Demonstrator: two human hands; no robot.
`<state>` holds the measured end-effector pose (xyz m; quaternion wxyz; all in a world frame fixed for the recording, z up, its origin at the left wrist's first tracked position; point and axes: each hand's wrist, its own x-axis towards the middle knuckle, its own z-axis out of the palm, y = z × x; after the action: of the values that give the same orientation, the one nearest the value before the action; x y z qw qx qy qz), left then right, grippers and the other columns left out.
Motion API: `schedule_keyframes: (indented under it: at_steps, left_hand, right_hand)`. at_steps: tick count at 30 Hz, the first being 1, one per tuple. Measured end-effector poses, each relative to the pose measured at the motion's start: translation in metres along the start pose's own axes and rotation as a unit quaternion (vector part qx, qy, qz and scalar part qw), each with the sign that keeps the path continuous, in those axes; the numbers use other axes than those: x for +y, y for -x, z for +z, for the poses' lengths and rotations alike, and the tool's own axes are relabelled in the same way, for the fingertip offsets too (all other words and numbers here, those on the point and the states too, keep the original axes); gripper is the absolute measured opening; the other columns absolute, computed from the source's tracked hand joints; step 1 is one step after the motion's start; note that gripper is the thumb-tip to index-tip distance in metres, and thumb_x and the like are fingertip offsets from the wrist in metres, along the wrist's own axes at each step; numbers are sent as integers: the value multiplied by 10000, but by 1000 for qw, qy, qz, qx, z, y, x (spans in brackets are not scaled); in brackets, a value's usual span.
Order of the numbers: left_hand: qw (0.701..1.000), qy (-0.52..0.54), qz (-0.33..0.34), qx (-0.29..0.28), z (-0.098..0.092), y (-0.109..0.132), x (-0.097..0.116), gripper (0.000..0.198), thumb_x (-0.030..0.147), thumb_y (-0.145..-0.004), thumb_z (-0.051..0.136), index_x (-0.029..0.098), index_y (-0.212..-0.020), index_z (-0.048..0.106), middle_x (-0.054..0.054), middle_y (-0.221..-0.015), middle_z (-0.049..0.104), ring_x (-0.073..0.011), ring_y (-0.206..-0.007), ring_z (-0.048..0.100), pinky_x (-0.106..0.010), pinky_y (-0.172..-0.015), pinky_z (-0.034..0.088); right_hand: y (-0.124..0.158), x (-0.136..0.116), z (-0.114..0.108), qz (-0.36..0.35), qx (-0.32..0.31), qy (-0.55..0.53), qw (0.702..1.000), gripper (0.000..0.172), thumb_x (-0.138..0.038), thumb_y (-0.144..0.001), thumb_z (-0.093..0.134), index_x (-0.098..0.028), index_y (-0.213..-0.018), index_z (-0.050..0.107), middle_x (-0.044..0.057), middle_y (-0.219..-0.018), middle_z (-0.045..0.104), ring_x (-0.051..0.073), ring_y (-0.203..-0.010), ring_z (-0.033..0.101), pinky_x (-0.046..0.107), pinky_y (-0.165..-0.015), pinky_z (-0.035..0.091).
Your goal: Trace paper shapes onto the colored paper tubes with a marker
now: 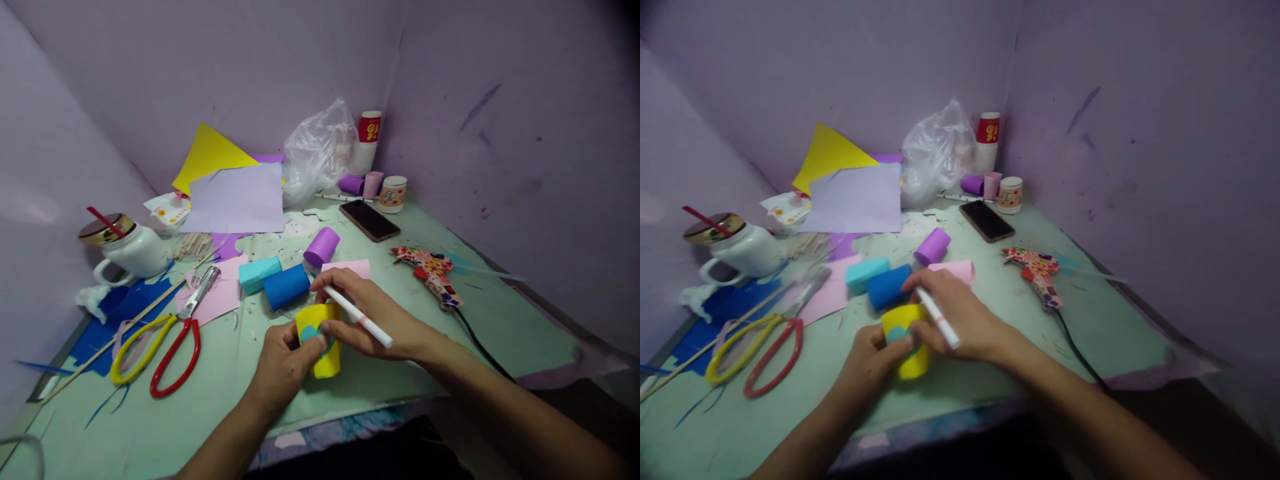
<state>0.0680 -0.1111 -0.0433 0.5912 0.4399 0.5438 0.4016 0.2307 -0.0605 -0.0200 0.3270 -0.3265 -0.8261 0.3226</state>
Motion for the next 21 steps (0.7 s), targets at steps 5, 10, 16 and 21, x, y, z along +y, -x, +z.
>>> schedule_keyframes:
  at_steps: [5,10,16,21]
  left_hand:
    - [1000,-6,9,4,-2,2,-2,233,352,-639,675,122,-649,643,-3,-562,569,-115,-521,484,-235,-501,377]
    - [1000,-13,13,-6,-2,1,-6,209,327,-627,657,122,-663,645,-4,-572,567,-112,-518,474,-224,-471,363]
    - [999,-18,24,10,-2,-2,-12,225,357,-643,663,132,-645,648,-2,-557,549,-112,-519,456,-227,-472,362]
    - [998,-14,55,2,-5,-1,-13,278,418,-679,660,140,-681,675,-4,-576,555,-126,-546,470,-237,-500,374]
  right_hand:
    - [-5,6,1,22,-35,-50,998,373,-110,-669,659,-178,-1016,540,58,-941,599,180,-776,548,303,-689,458]
    - [-7,5,2,48,-35,-72,996,336,-157,-660,744,-192,-935,554,30,-871,585,160,-751,530,272,-661,451]
    - [-4,5,9,57,-3,-75,996,266,-122,-675,712,-202,-863,541,11,-827,551,135,-693,508,251,-614,435]
    - [-5,7,9,44,12,-102,994,215,-158,-710,684,-201,-847,525,-15,-731,528,119,-628,469,232,-562,399]
